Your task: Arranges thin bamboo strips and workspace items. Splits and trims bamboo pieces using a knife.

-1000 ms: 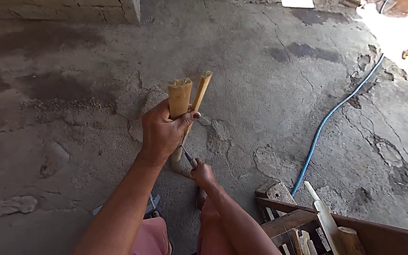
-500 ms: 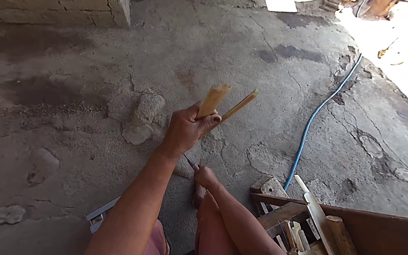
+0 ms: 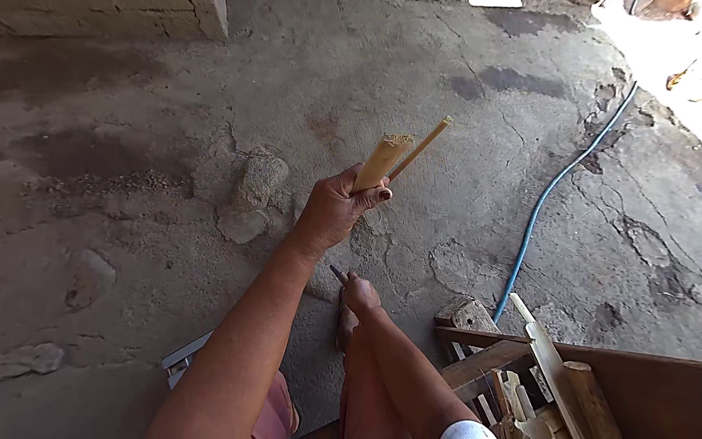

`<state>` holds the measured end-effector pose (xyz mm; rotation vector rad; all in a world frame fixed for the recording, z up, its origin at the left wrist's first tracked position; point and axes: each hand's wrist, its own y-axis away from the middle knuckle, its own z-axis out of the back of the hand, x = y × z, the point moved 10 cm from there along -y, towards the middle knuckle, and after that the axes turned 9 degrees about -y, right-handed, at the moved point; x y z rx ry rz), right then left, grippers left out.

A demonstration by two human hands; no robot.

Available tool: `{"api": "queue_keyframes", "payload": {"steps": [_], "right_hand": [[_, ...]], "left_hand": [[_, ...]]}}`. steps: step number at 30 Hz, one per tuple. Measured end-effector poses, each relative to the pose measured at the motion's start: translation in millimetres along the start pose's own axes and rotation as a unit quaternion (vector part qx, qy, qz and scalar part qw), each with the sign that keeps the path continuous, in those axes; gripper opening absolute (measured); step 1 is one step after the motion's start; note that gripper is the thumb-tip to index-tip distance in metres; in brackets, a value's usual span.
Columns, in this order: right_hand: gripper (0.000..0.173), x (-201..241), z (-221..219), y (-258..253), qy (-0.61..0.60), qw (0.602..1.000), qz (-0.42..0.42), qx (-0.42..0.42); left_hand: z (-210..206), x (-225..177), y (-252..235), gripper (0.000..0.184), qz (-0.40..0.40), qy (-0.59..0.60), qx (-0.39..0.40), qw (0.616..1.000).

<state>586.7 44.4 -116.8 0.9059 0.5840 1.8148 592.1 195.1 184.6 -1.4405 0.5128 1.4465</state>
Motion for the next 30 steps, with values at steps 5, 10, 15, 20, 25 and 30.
{"api": "queue_keyframes", "payload": {"steps": [5,10,15,20,25,30], "right_hand": [[0.038,-3,14,3,0.062,0.998,0.001,-0.017],[0.035,-13,19,1,0.071,0.997,0.000,-0.014],[0.035,-6,14,-6,0.060,0.998,0.026,0.008],[0.043,-57,28,-31,-0.081,0.996,-0.036,-0.033],[0.052,-71,32,-21,-0.114,0.993,0.013,-0.011],[0.045,-8,87,61,-0.247,0.955,0.143,-0.083]], "left_hand": [[-18,0,-1,0.023,0.009,-0.004,0.029,1.000],[-43,-9,10,0.018,0.005,-0.003,0.045,0.999],[-4,-17,35,0.012,-0.028,0.025,0.008,0.999],[64,-15,79,0.022,-0.071,0.028,-0.093,0.993],[93,-16,111,0.024,-0.091,0.010,-0.174,0.980],[95,-41,125,0.022,-0.115,-0.020,-0.228,0.967]]}}
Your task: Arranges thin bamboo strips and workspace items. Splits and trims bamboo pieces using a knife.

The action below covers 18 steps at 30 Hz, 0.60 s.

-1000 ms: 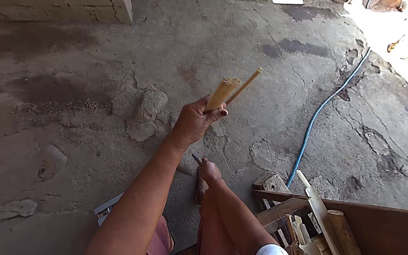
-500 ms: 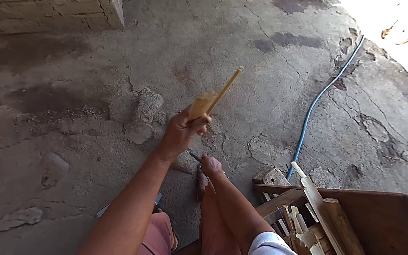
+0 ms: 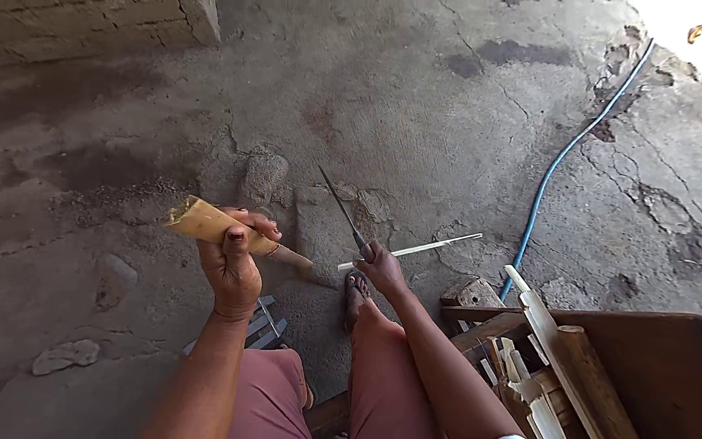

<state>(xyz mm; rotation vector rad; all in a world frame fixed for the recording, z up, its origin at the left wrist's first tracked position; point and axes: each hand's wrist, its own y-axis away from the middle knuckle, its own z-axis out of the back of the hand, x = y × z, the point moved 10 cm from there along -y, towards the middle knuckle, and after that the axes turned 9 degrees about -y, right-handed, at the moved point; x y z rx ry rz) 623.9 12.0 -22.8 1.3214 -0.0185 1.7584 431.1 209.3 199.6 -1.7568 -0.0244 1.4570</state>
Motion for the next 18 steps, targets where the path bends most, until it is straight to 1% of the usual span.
{"api": "queue_keyframes", "payload": {"steps": [1,3,4,6,8,9,10,12,13,16,18], "right_hand": [[0.045,17,5,19,-0.049,0.998,0.043,-0.003],[0.046,45,13,59,-0.158,0.979,0.132,-0.011],[0.045,58,18,81,-0.193,0.967,0.165,-0.015],[0.040,88,28,121,-0.213,0.952,0.218,-0.017],[0.037,114,31,158,-0.209,0.943,0.259,-0.008],[0.035,126,31,175,-0.201,0.936,0.288,-0.007],[0.033,137,31,192,-0.183,0.930,0.320,-0.011],[0.029,156,27,221,-0.134,0.915,0.378,-0.037],[0.030,163,24,231,-0.109,0.911,0.395,-0.049],[0.039,175,10,253,-0.070,0.901,0.424,-0.057],[0.043,177,3,262,-0.048,0.895,0.438,-0.069]], "left_hand": [[1,-5,3,0.021,-0.002,-0.007,-0.004,1.000],[-1,-1,12,0.022,0.031,-0.025,0.011,0.999],[-2,1,17,0.023,0.051,-0.052,0.030,0.997],[-2,-13,19,0.027,0.051,-0.146,0.045,0.987],[4,-43,20,0.036,0.020,-0.217,0.034,0.975],[7,-58,23,0.042,0.005,-0.231,0.027,0.973],[10,-71,27,0.042,-0.008,-0.229,0.021,0.973],[13,-90,39,0.029,-0.026,-0.213,0.015,0.977],[14,-98,45,0.027,-0.034,-0.215,0.016,0.976],[16,-119,60,0.027,-0.050,-0.237,0.017,0.970],[16,-126,69,0.025,-0.044,-0.231,0.015,0.972]]}}
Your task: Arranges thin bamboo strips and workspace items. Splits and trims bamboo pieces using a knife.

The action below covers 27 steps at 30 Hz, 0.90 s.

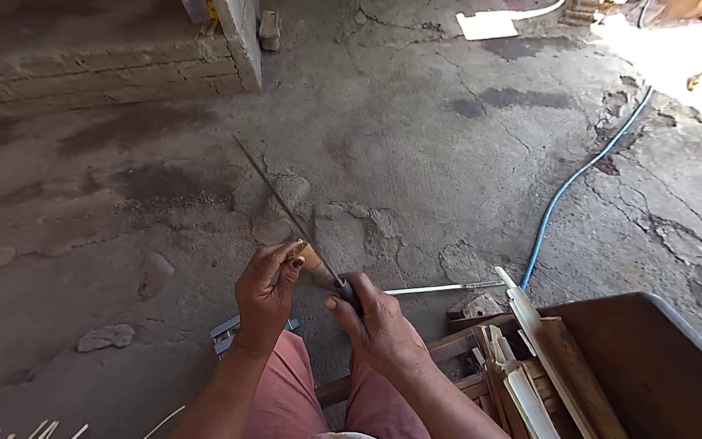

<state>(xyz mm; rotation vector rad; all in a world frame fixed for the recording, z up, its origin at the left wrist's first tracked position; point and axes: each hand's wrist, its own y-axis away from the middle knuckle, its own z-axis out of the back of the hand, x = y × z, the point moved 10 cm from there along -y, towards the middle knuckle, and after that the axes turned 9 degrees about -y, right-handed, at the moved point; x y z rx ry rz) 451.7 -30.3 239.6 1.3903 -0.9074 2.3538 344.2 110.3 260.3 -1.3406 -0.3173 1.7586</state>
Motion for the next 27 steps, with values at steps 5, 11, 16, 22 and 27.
{"api": "queue_keyframes", "payload": {"steps": [5,11,16,22,27], "right_hand": [[0.041,10,-9,12,0.065,0.997,0.030,-0.015],[0.036,18,-10,21,0.115,0.991,0.063,-0.024],[0.034,20,-8,25,0.131,0.989,0.062,-0.023],[0.029,21,-9,23,0.187,0.982,-0.007,-0.002],[0.028,20,-7,19,0.197,0.980,-0.032,0.004]], "left_hand": [[1,-8,19,0.018,0.014,0.071,0.018,0.997],[0,-12,27,0.013,0.017,0.087,0.023,0.996],[-2,-14,30,0.013,0.022,0.090,0.030,0.995],[16,-33,22,0.020,-0.005,0.050,0.015,0.999],[87,-134,-93,0.044,-0.265,-0.103,0.051,0.957]]}}
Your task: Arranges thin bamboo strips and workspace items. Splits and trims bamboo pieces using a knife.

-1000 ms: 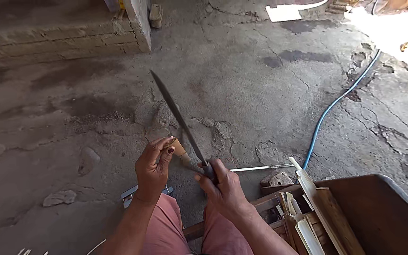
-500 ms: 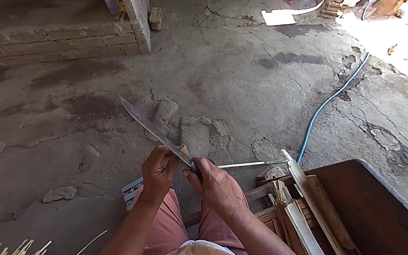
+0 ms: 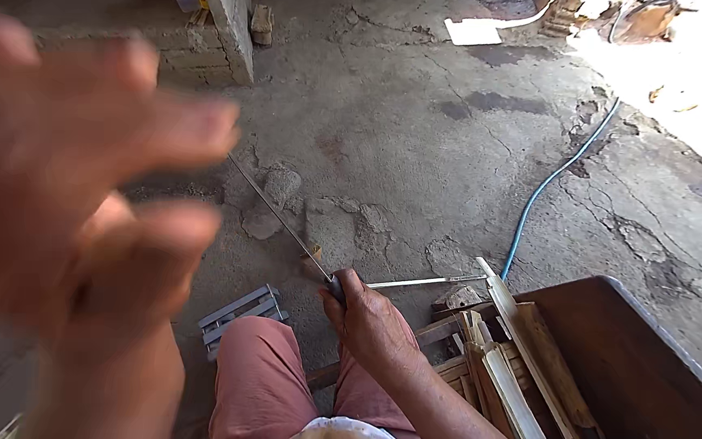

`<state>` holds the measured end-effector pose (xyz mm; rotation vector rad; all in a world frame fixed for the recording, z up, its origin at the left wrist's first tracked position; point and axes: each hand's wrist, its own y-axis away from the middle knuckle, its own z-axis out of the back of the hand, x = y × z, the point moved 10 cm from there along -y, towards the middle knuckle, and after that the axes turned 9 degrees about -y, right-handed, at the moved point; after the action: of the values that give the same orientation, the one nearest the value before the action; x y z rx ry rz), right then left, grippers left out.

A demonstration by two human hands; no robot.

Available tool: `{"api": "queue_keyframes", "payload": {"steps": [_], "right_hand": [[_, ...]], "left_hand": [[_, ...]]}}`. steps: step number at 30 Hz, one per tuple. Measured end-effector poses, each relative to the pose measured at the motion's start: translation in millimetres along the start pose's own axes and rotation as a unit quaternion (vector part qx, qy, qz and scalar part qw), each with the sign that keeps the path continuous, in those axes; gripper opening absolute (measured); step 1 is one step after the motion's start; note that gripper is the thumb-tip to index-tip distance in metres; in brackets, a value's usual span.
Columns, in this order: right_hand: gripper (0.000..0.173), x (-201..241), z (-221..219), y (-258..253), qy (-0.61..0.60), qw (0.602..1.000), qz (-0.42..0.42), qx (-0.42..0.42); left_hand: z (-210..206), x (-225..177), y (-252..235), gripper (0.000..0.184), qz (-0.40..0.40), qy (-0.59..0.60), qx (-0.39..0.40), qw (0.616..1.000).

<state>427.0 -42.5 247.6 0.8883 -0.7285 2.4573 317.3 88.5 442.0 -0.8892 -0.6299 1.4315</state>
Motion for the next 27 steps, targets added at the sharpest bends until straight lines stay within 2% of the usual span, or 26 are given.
{"api": "queue_keyframes", "payload": {"steps": [1,2,3,4,5,6,10,12,15,17,19,20,22,23,25,26,27], "right_hand": [[0.028,-5,-3,-4,0.000,1.000,-0.015,0.011],[0.030,-16,-14,-7,-0.002,0.997,-0.056,0.048],[0.034,-35,-34,-5,-0.004,0.984,-0.128,0.127],[0.038,-55,-59,-2,0.006,0.964,-0.181,0.194],[0.040,-72,-79,1,0.016,0.948,-0.212,0.237],[0.041,-85,-91,1,0.023,0.938,-0.229,0.260],[0.035,-104,-107,-12,0.019,0.928,-0.242,0.282],[0.032,-108,-105,-21,0.031,0.930,-0.217,0.294],[0.033,-98,-75,-43,0.026,0.935,-0.176,0.306],[0.032,-82,-44,-57,0.020,0.941,-0.157,0.299],[0.030,-82,-30,-66,0.023,0.944,-0.147,0.293],[0.028,-96,-37,-71,0.022,0.945,-0.149,0.289],[0.027,-147,-82,-80,0.031,0.938,-0.178,0.295],[0.027,-166,-102,-85,0.030,0.935,-0.193,0.295],[0.030,-182,-117,-106,-0.003,0.937,-0.209,0.281],[0.030,-183,-119,-102,-0.019,0.933,-0.217,0.286],[0.030,-178,-113,-107,-0.029,0.935,-0.210,0.283]], "left_hand": [[-38,14,-23,0.048,-0.026,-0.047,0.106,0.993],[-98,39,-25,0.049,-0.020,-0.094,0.245,0.965],[-163,75,3,0.051,0.017,-0.149,0.395,0.907],[-212,110,49,0.052,0.057,-0.162,0.502,0.848],[-242,137,93,0.053,0.098,-0.155,0.561,0.807],[-257,154,120,0.052,0.135,-0.140,0.579,0.792],[-246,175,129,0.048,0.217,-0.089,0.499,0.834],[-227,178,121,0.047,0.224,-0.093,0.382,0.892],[-196,170,91,0.048,0.201,-0.090,0.239,0.946],[-174,155,55,0.046,0.178,-0.084,0.190,0.962],[-167,147,35,0.043,0.190,-0.083,0.176,0.962],[-175,152,39,0.042,0.209,-0.093,0.177,0.957],[-220,186,77,0.043,0.255,-0.139,0.162,0.943],[-244,203,95,0.045,0.281,-0.153,0.191,0.928],[-278,229,84,0.046,0.278,-0.169,0.276,0.904],[-284,228,84,0.045,0.268,-0.162,0.317,0.895],[-280,224,74,0.044,0.252,-0.153,0.318,0.901]]}}
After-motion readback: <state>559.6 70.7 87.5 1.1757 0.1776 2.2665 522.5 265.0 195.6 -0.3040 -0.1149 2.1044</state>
